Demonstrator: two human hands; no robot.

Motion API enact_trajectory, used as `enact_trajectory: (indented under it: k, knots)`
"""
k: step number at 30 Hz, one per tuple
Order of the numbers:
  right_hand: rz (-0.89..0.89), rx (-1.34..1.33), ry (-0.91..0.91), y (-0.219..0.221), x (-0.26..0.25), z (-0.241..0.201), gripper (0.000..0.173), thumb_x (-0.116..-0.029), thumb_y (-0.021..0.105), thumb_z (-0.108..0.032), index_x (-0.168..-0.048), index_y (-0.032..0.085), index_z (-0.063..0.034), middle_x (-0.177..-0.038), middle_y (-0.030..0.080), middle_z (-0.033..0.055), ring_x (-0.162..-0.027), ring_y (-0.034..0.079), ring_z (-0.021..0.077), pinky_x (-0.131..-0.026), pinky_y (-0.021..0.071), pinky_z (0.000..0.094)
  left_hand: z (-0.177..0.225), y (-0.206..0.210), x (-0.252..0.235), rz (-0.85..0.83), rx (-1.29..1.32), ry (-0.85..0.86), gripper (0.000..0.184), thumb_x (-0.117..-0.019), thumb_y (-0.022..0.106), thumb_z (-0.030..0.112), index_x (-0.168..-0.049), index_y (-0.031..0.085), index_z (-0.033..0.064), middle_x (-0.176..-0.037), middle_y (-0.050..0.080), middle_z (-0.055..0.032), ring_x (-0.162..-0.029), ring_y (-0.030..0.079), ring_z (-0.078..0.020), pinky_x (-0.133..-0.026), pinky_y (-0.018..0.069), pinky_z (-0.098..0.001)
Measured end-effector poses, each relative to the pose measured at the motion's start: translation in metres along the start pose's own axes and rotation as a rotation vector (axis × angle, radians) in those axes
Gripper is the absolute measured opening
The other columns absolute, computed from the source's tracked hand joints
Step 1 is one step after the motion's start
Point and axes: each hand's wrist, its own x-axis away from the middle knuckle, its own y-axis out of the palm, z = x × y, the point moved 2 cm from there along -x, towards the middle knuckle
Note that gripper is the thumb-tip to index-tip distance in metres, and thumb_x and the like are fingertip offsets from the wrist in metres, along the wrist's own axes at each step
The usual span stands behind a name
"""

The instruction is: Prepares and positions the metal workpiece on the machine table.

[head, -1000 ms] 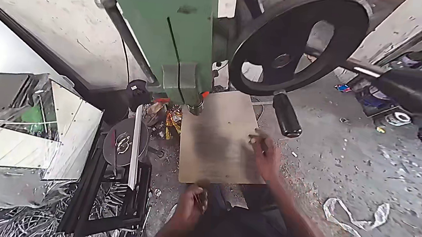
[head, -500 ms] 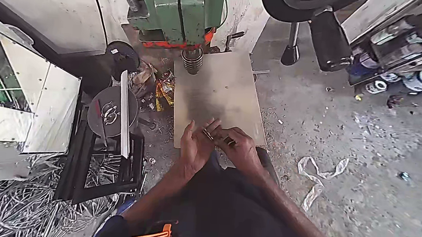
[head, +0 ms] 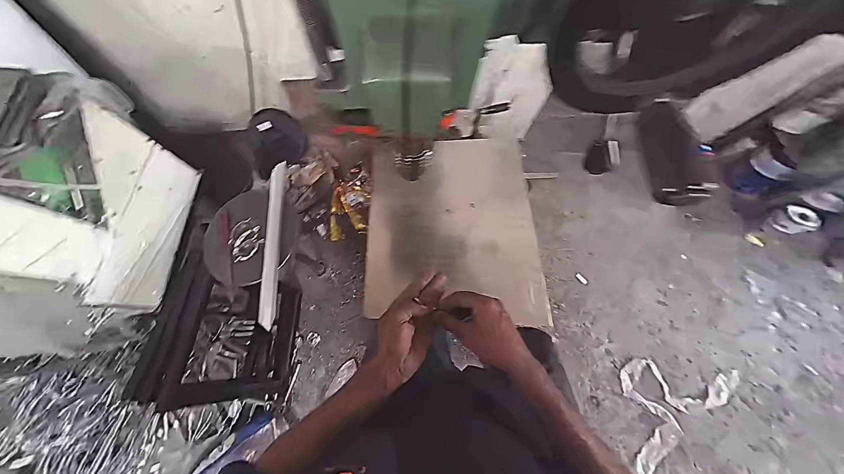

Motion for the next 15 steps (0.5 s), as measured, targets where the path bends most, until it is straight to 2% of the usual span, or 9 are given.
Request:
enact_trajectory:
  k: [3, 6, 8, 9, 10, 11, 13, 14, 15]
  knots:
    - [-0.006, -0.007, 0.002, 0.005, 0.002, 0.002, 0.018, -0.0905, 0.074, -0.034, -0.098, 0.077, -0.0169, -0.089, 0.076, -0.0039, -0.076, 0.071, 0.0080, -0.074, 0.0623, 0.0346, -0.002, -0.008, 0.006, 0.018, 0.033, -0.005, 0.050, -0.0991, 0.036, -0.004, -0.148, 0.044, -0.0050, -0.144, 0.058, -0.0190, -0.129, 0.061, -0.0234, -0.108, 0.0490, -0.0381]
    - [0.026, -0.021, 0.031, 0.010, 0.007, 0.000, 0.018, -0.0893, 0.076, -0.030, -0.098, 0.075, -0.0148, -0.083, 0.075, -0.0046, -0.070, 0.071, 0.0076, -0.066, 0.0627, 0.0312, -0.003, -0.015, 0.011, 0.137, 0.017, 0.000, 0.048, -0.0996, 0.035, -0.004, -0.147, 0.045, -0.0052, -0.140, 0.061, -0.0196, -0.123, 0.064, -0.0246, -0.104, 0.0518, -0.0391]
    - [0.047, -0.167, 0.040, 0.012, 0.006, -0.006, 0.017, -0.0883, 0.079, -0.021, -0.100, 0.073, -0.0101, -0.083, 0.075, -0.0010, -0.069, 0.072, 0.0113, -0.064, 0.0634, 0.0306, 0.007, -0.023, 0.012, 0.215, -0.079, 0.046, 0.043, -0.1009, 0.035, -0.002, -0.143, 0.047, -0.0044, -0.124, 0.068, -0.0199, -0.105, 0.071, -0.0262, -0.091, 0.0588, -0.0415]
    - [0.059, -0.228, 0.042, 0.013, 0.006, -0.008, 0.018, -0.0881, 0.080, -0.018, -0.100, 0.072, -0.0080, -0.084, 0.075, 0.0009, -0.069, 0.072, 0.0131, -0.064, 0.0635, 0.0313, 0.012, -0.028, 0.012, 0.236, -0.151, 0.058, 0.042, -0.1004, 0.036, 0.001, -0.140, 0.050, -0.0029, -0.115, 0.070, -0.0177, -0.091, 0.071, -0.0231, -0.079, 0.0596, -0.0380]
    - [0.069, -0.264, 0.041, 0.014, 0.007, -0.009, 0.018, -0.0878, 0.080, -0.017, -0.100, 0.071, -0.0067, -0.083, 0.075, 0.0021, -0.069, 0.072, 0.0142, -0.064, 0.0635, 0.0319, 0.014, -0.034, 0.012, 0.230, -0.227, 0.065, 0.039, -0.1009, 0.039, 0.004, -0.137, 0.053, -0.0020, -0.103, 0.070, -0.0139, -0.076, 0.066, -0.0174, -0.067, 0.0557, -0.0315]
    - [0.069, -0.277, 0.043, 0.016, 0.008, -0.009, 0.019, -0.0876, 0.081, -0.017, -0.100, 0.071, -0.0062, -0.083, 0.075, 0.0025, -0.069, 0.072, 0.0145, -0.064, 0.0635, 0.0321, 0.016, -0.038, 0.016, 0.197, -0.316, 0.065, 0.036, -0.1041, 0.041, 0.008, -0.135, 0.056, -0.0026, -0.097, 0.070, -0.0115, -0.067, 0.060, -0.0127, -0.060, 0.0515, -0.0266]
    - [0.061, -0.271, 0.041, 0.021, 0.006, -0.010, 0.021, -0.0867, 0.082, -0.016, -0.101, 0.071, -0.0057, -0.084, 0.075, 0.0026, -0.069, 0.072, 0.0148, -0.062, 0.0633, 0.0320, 0.022, -0.041, 0.023, 0.068, -0.534, 0.045, 0.032, -0.1071, 0.050, 0.016, -0.131, 0.062, -0.0028, -0.097, 0.072, -0.0069, -0.068, 0.060, -0.0083, -0.062, 0.0508, -0.0241]
    - [0.063, -0.250, 0.036, 0.021, 0.002, -0.013, 0.022, -0.0860, 0.082, -0.016, -0.102, 0.070, -0.0058, -0.085, 0.075, 0.0022, -0.069, 0.071, 0.0144, -0.062, 0.0633, 0.0322, 0.025, -0.039, 0.023, 0.019, -0.614, 0.037, 0.030, -0.1057, 0.057, 0.019, -0.126, 0.067, -0.0003, -0.097, 0.073, -0.0036, -0.070, 0.061, -0.0062, -0.063, 0.0523, -0.0230]
    - [0.076, -0.224, 0.031, 0.022, 0.000, -0.016, 0.023, -0.0849, 0.082, -0.016, -0.101, 0.069, -0.0060, -0.084, 0.074, 0.0017, -0.068, 0.071, 0.0138, -0.062, 0.0628, 0.0320, 0.026, -0.038, 0.023, 0.002, -0.656, 0.032, 0.027, -0.1034, 0.062, 0.020, -0.121, 0.071, 0.0018, -0.094, 0.073, -0.0011, -0.068, 0.060, -0.0041, -0.061, 0.0508, -0.0212]
